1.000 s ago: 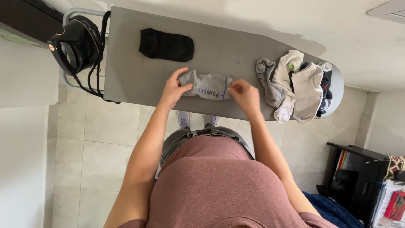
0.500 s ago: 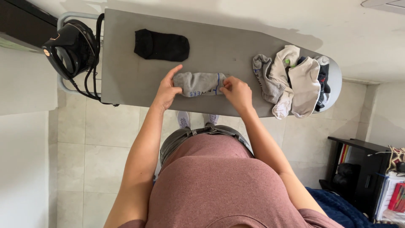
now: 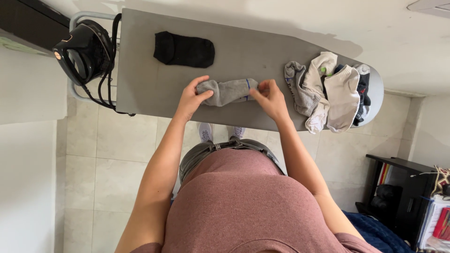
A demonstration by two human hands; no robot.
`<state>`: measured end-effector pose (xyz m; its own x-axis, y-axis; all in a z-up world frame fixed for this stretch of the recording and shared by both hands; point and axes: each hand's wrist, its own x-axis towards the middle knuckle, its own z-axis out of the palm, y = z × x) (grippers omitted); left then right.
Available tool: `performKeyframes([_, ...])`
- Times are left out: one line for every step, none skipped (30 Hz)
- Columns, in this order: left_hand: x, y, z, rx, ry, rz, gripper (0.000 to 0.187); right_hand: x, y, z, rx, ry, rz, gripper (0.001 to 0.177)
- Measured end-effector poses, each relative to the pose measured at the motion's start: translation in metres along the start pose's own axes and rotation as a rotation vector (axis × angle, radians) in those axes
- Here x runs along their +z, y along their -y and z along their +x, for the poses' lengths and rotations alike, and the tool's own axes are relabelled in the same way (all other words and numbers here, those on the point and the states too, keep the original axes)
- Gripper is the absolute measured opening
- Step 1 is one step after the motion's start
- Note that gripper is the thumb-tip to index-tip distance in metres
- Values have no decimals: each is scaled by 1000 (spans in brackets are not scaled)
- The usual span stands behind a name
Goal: Pair and fold various socks from a pile on an ironing board and place them onto a bed.
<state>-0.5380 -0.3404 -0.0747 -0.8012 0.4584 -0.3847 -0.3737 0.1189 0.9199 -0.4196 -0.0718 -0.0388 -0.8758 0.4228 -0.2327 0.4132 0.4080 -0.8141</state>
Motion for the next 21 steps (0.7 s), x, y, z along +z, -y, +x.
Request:
performKeyframes([1,-2,-2,-1,1,2,56,4,9,1,2,-1,1,41])
performKeyframes([2,-5,-2,1,15,5,56,8,18,3,28,-56,-119,40])
performKeyframes([4,-7,-3,3,29,8,56,12,27,5,55,-112,-240,40])
performKeyframes([5,-4,-2,2,32,9,56,16,22,8,57,-114,-240,40])
performKeyframes([6,0,-1,11,58,-38,60,20,16,11,22,-115,-283,34])
performKeyframes([6,3,0,20,81,-86,64,25,12,15,-17,-115,-325,28])
performKeyframes([6,3,-1,21,81,-86,64,26,-3,20,-18,-116,-325,28])
performKeyframes([5,2,-2,31,61,-109,68,28,-17,25,48,-150,-34,26])
performKeyframes([4,2,-3,42,41,-132,72,29,-32,31,114,-181,257,24])
performKeyframes([6,-2,-6,40,40,-134,72,33,-49,34,115,-179,256,24])
performKeyframes([8,-6,-9,48,52,-103,76,36,-67,38,102,-189,351,19])
performKeyframes([10,-10,-11,56,66,-72,80,39,-84,42,88,-200,446,16])
performKeyframes([13,-7,-9,55,66,-72,80,37,-58,31,89,-201,446,16])
performKeyframes([15,-4,-7,57,75,-100,81,35,-31,20,71,-259,322,14])
performKeyframes([18,-1,-5,58,83,-128,83,34,-4,10,53,-316,199,18])
performKeyframes([17,1,-2,59,83,-127,83,30,-3,8,53,-316,200,18])
performKeyframes([16,3,0,42,79,-159,84,25,-2,6,-191,-318,-38,18])
performKeyframes([16,6,2,22,79,-192,85,20,-1,3,-429,-312,-280,19])
performKeyframes([16,6,2,21,81,-192,85,16,2,3,-427,-313,-280,19])
performKeyframes([16,5,3,4,80,-146,87,11,5,3,-540,-382,-445,21])
performKeyframes([16,4,4,-12,79,-99,88,6,9,3,-652,-449,-612,23])
